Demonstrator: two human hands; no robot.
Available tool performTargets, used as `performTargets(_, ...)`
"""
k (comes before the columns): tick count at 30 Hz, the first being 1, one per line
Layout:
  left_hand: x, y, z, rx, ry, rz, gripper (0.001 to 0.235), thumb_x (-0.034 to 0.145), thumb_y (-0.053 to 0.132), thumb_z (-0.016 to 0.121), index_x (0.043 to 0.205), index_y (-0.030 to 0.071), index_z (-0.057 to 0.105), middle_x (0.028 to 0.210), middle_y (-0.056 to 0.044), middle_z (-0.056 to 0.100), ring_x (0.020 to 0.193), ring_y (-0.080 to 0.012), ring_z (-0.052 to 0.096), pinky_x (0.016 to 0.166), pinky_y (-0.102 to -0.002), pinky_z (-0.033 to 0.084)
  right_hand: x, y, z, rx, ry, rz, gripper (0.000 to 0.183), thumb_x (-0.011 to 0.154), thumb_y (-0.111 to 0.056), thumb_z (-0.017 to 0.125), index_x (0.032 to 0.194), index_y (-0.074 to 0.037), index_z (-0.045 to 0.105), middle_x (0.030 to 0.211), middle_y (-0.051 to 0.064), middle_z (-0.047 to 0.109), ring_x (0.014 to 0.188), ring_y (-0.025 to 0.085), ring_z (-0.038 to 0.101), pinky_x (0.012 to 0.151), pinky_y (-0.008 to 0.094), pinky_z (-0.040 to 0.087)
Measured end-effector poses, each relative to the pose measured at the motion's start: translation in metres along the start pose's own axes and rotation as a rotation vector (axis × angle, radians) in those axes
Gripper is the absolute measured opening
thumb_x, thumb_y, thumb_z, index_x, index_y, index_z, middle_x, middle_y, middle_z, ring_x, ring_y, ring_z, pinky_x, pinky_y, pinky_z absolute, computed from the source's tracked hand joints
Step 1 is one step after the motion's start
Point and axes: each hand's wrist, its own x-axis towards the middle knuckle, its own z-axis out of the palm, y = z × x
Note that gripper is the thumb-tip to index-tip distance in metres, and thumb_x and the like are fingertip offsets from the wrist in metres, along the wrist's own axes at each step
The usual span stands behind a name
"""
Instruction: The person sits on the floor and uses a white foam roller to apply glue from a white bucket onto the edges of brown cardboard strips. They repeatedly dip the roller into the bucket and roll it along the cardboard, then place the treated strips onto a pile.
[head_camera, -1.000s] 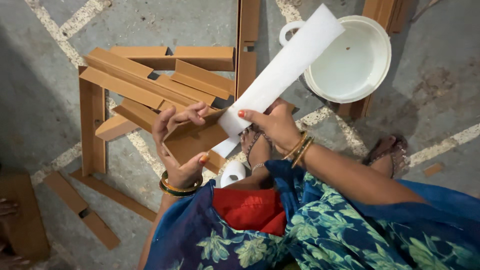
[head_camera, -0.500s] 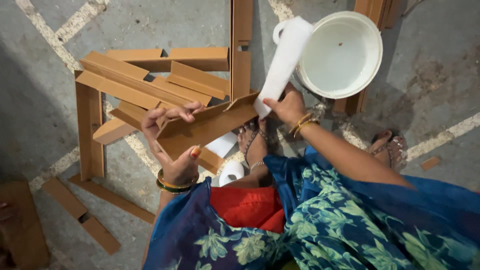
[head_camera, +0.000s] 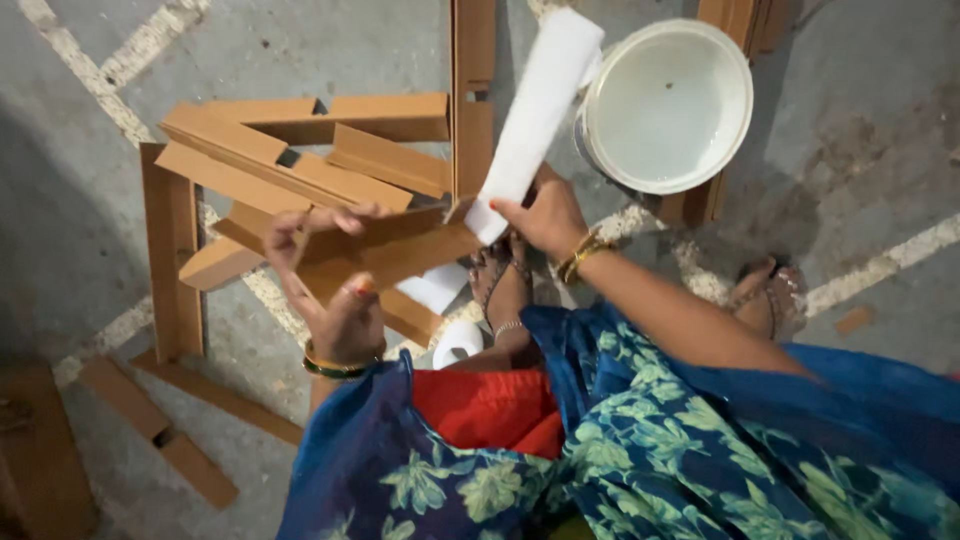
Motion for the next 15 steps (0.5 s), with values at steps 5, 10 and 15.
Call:
performTargets(5,0.004,0.005,-0.008,-0.039,0.083,0.006,0.078,0.089,0.003,0.08,0.152,0.015,0.035,0.119,-0.014,0.057,0.128,-0.0348,0.058,0.117,-0.054,0.046,0.017,0.051,-0.005,-0.305,-0.017,0.092,0.062,0.077,-0.026,0.086,0.125,0.002,0.058,0.106,0.026,0.072,0.1,0.041,0.069,0.088,0.045,0.054)
performTargets(10,0.0,-0.001,-0.013,-0.057,0.049,0.016,0.076,0.091,0.002,0.078,0.151,0.018,0.035,0.119,-0.013,0.056,0.123,-0.0328,0.056,0.116,-0.056,0.044,0.024,0.065,0.002,0.0,0.028,0.052,0.055,0.074,-0.026,0.085,0.118,0.001,0.065,0.11,0.021,0.076,0.102,0.036,0.075,0.09,0.041,0.057)
performTargets(15,-0.003,-0.003,-0.017,-0.036,0.035,-0.002,0.071,0.092,0.004,0.081,0.146,0.016,0.037,0.119,-0.013,0.057,0.122,-0.0325,0.056,0.116,-0.056,0.043,0.017,0.054,0.025,0.12,-0.072,0.043,0.057,0.075,-0.025,0.085,0.12,0.002,0.063,0.109,0.02,0.076,0.101,0.035,0.076,0.089,0.04,0.059)
